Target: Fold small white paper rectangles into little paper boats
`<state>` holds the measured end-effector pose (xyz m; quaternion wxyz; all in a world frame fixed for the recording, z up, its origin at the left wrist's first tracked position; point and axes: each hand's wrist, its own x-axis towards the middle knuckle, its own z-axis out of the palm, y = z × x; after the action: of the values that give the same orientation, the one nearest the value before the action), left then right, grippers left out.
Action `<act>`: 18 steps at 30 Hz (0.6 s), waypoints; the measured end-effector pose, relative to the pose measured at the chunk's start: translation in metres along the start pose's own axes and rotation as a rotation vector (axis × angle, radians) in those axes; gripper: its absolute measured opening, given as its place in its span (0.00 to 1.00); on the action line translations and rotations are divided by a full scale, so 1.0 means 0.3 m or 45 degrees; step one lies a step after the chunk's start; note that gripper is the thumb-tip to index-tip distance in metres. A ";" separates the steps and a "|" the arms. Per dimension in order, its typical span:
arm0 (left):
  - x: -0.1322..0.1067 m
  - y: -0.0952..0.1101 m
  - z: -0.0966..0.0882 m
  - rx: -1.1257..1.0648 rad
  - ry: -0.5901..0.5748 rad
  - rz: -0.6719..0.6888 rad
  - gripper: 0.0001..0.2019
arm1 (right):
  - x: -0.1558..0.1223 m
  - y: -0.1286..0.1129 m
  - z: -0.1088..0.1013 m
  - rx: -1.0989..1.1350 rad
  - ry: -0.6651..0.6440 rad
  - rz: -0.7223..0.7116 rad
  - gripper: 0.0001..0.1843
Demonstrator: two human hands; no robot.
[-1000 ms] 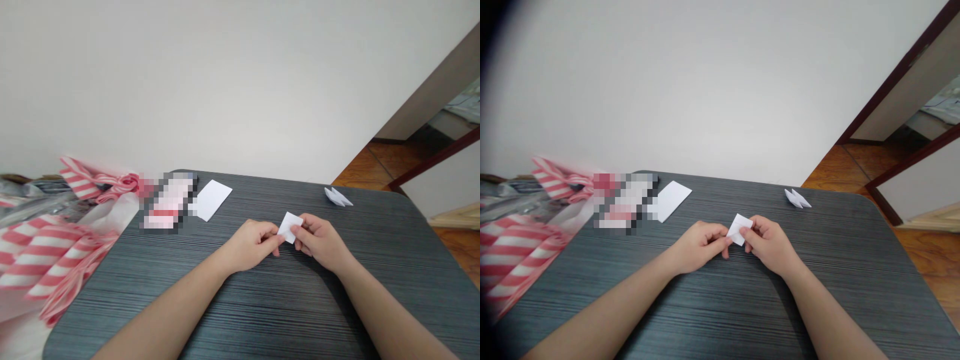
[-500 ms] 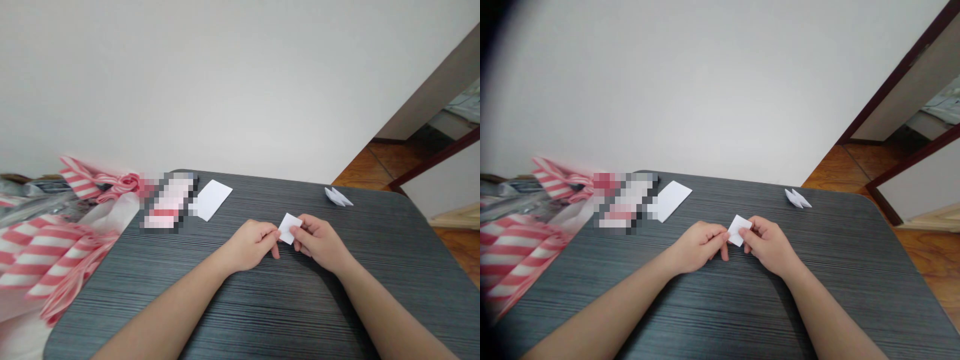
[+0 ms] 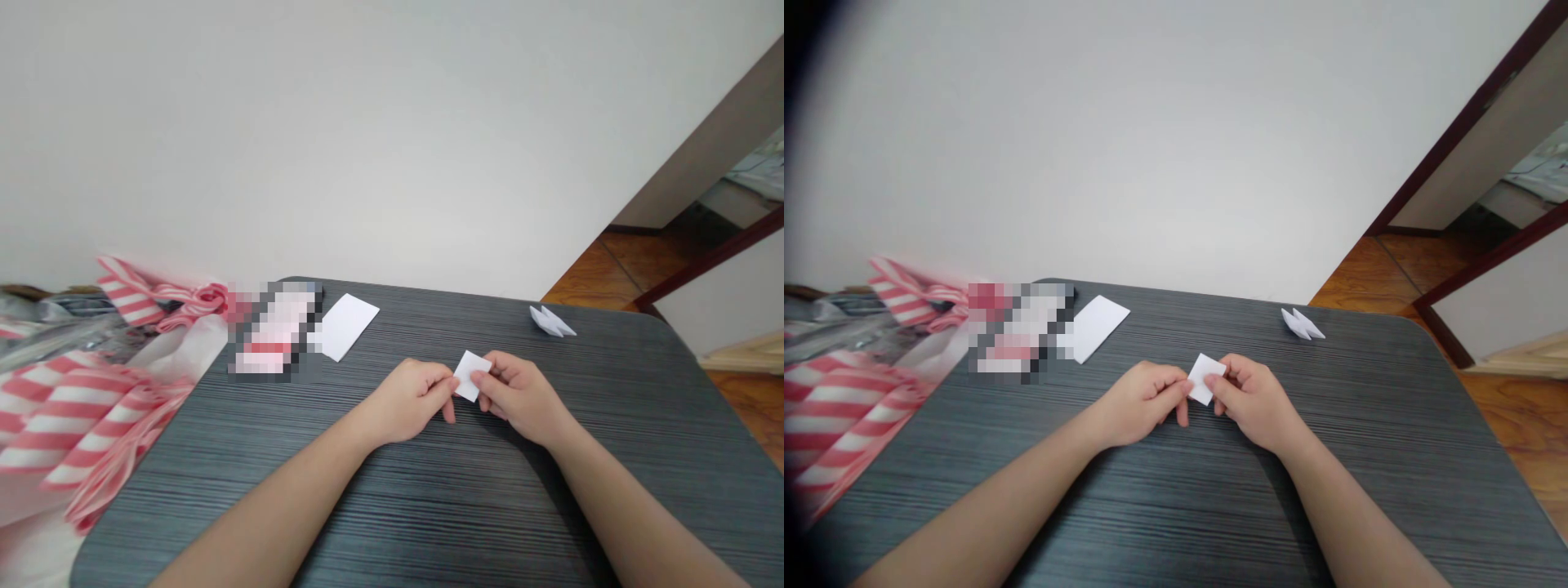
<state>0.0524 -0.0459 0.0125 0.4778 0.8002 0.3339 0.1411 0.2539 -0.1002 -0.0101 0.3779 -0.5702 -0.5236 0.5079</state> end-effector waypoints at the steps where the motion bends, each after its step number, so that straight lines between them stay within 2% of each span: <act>1: 0.000 0.000 0.000 -0.003 -0.005 -0.001 0.21 | -0.001 0.000 0.000 -0.005 -0.001 -0.001 0.11; 8: -0.003 0.004 -0.002 -0.034 -0.024 0.014 0.21 | -0.009 -0.011 0.000 -0.040 -0.007 -0.009 0.11; 15: -0.001 -0.005 0.012 -0.127 0.044 0.048 0.15 | -0.011 -0.026 0.002 -0.068 -0.044 -0.029 0.11; 18: 0.000 -0.007 0.015 -0.132 0.033 0.054 0.16 | -0.010 -0.022 0.007 -0.053 -0.062 -0.026 0.11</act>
<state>0.0540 -0.0482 0.0083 0.5111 0.7794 0.3154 0.1786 0.2506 -0.1022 -0.0036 0.3582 -0.5600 -0.5489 0.5068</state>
